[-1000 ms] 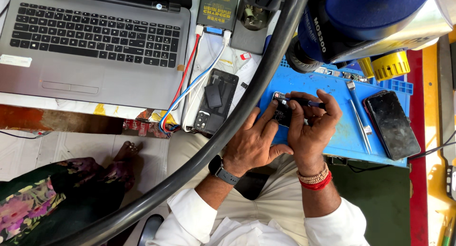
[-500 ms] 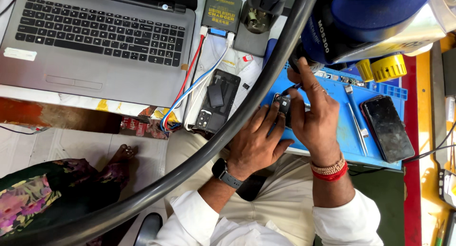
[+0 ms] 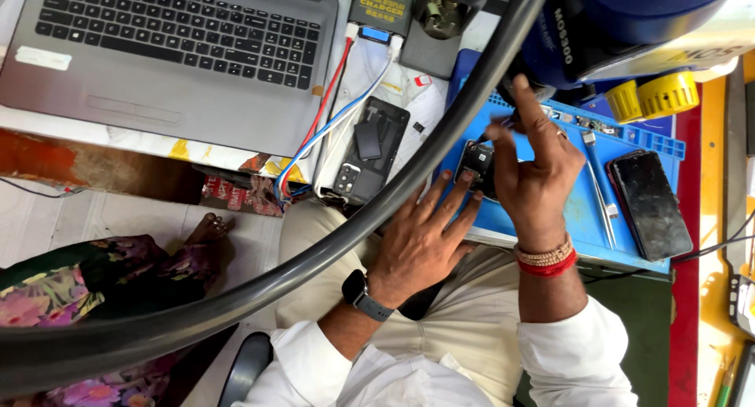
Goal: The person pries and works on the disassembled internals of a smartphone on a blue mat using a screwdriver-like tool, then handles a small bottle applying liquid to the phone. They briefly take cash from a customer and hand over a phone, then resume applying liquid and working on the device.
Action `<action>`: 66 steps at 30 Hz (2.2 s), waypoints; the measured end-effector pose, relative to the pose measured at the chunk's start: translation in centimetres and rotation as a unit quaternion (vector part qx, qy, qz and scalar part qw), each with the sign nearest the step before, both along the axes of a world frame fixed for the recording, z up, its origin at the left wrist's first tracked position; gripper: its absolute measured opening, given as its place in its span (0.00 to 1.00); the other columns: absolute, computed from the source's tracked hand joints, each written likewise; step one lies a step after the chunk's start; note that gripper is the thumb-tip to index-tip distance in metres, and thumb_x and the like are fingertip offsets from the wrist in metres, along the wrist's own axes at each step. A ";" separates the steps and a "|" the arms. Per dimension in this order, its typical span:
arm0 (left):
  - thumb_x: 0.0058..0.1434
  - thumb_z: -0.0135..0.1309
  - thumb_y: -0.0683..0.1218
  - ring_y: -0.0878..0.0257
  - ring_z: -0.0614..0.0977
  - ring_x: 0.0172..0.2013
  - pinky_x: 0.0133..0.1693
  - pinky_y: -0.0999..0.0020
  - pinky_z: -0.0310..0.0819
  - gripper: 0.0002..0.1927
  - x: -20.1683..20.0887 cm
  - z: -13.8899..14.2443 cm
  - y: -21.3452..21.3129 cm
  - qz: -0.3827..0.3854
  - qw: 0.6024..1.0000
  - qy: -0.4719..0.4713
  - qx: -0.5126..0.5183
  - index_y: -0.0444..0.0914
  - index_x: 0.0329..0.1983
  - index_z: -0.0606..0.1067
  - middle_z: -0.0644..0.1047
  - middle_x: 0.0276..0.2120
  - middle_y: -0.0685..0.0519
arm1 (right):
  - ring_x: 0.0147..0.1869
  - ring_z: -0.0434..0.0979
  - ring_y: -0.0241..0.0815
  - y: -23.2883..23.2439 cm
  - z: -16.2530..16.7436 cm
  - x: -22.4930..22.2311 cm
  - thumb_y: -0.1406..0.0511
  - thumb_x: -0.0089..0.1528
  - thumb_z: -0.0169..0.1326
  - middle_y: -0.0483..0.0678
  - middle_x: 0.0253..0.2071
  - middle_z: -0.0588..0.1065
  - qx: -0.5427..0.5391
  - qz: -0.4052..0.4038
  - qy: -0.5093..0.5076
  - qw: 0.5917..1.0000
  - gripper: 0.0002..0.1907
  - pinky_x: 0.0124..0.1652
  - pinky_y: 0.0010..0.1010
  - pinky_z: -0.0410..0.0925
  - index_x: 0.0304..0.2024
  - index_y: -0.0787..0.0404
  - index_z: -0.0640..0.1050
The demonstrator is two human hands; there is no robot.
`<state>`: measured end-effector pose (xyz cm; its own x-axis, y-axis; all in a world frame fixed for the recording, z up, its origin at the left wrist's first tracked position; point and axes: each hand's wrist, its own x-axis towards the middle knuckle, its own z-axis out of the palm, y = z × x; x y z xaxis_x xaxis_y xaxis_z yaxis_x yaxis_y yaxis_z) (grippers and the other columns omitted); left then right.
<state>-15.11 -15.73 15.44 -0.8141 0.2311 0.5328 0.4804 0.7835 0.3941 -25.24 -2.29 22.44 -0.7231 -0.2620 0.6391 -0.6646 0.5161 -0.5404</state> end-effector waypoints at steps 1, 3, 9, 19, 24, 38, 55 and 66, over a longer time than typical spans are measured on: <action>0.54 0.66 0.56 0.43 0.64 0.71 0.68 0.43 0.59 0.38 0.4 0.0 -0.1 -0.002 1.000 0.000 0.004 0.38 0.66 0.71 0.65 0.71 0.43 | 0.51 0.84 0.41 -0.2 0.0 0.2 0.76 0.69 0.60 0.54 0.47 0.81 0.000 0.008 -0.002 1.000 0.24 0.50 0.28 0.75 0.67 0.66 0.73; 0.53 0.66 0.57 0.43 0.65 0.70 0.69 0.42 0.57 0.39 0.6 0.1 -0.2 -0.015 1.000 -0.009 0.009 0.37 0.65 0.72 0.67 0.69 0.43 | 0.52 0.85 0.41 -0.7 0.0 0.4 0.76 0.70 0.60 0.55 0.50 0.82 0.006 0.009 0.018 1.000 0.24 0.50 0.27 0.76 0.68 0.65 0.73; 0.53 0.64 0.63 0.47 0.66 0.70 0.73 0.43 0.51 0.39 0.0 1.1 1.8 -0.078 0.996 -0.044 -0.025 0.37 0.63 0.73 0.72 0.64 0.45 | 0.44 0.82 0.40 -1.8 0.2 1.0 0.75 0.67 0.65 0.53 0.46 0.81 0.029 -0.025 0.026 0.999 0.27 0.47 0.28 0.75 0.68 0.65 0.74; 0.53 0.57 0.69 0.48 0.66 0.70 0.74 0.48 0.44 0.47 0.2 0.7 2.6 -0.050 0.996 -0.006 -0.073 0.33 0.67 0.71 0.71 0.66 0.41 | 0.46 0.78 0.36 -0.6 0.0 1.5 0.74 0.69 0.63 0.46 0.44 0.84 0.052 -0.040 0.034 0.997 0.24 0.60 0.30 0.64 0.67 0.62 0.74; 0.54 0.58 0.65 0.48 0.68 0.70 0.74 0.51 0.48 0.43 0.7 0.3 3.7 -0.040 0.995 0.018 -0.095 0.31 0.65 0.72 0.73 0.64 0.41 | 0.41 0.76 0.36 -1.0 0.2 2.0 0.71 0.62 0.69 0.45 0.39 0.82 0.044 -0.085 0.033 0.995 0.28 0.57 0.35 0.60 0.64 0.62 0.76; 0.63 0.57 0.57 0.46 0.72 0.67 0.73 0.50 0.56 0.33 1.6 -0.9 5.2 -0.035 0.996 0.086 0.016 0.28 0.62 0.74 0.75 0.60 0.38 | 0.46 0.78 0.39 -0.9 0.1 3.0 0.74 0.65 0.66 0.45 0.44 0.83 0.051 -0.054 0.082 0.994 0.28 0.58 0.33 0.66 0.67 0.57 0.76; 0.53 0.60 0.58 0.50 0.71 0.68 0.73 0.50 0.52 0.36 1.9 0.9 4.9 -0.036 0.996 0.009 -0.085 0.31 0.60 0.75 0.74 0.62 0.40 | 0.46 0.80 0.41 0.7 0.0 2.5 0.74 0.67 0.61 0.47 0.44 0.83 0.063 -0.039 0.071 0.995 0.27 0.56 0.33 0.66 0.69 0.60 0.72; 0.59 0.63 0.51 0.44 0.74 0.58 0.63 0.46 0.64 0.26 13.6 -3.8 -1.2 0.028 0.983 -0.178 0.022 0.31 0.55 0.76 0.74 0.56 0.42 | 0.50 0.85 0.43 11.9 -5.1 3.8 0.82 0.78 0.52 0.59 0.49 0.82 -0.145 -0.110 0.016 0.983 0.26 0.53 0.27 0.77 0.75 0.68 0.61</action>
<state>-1.56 -16.93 11.68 -0.9613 0.1644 0.2212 0.2636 0.7830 0.5634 -21.43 9.64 17.32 -0.7198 0.0951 0.6877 -0.5731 0.4778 -0.6658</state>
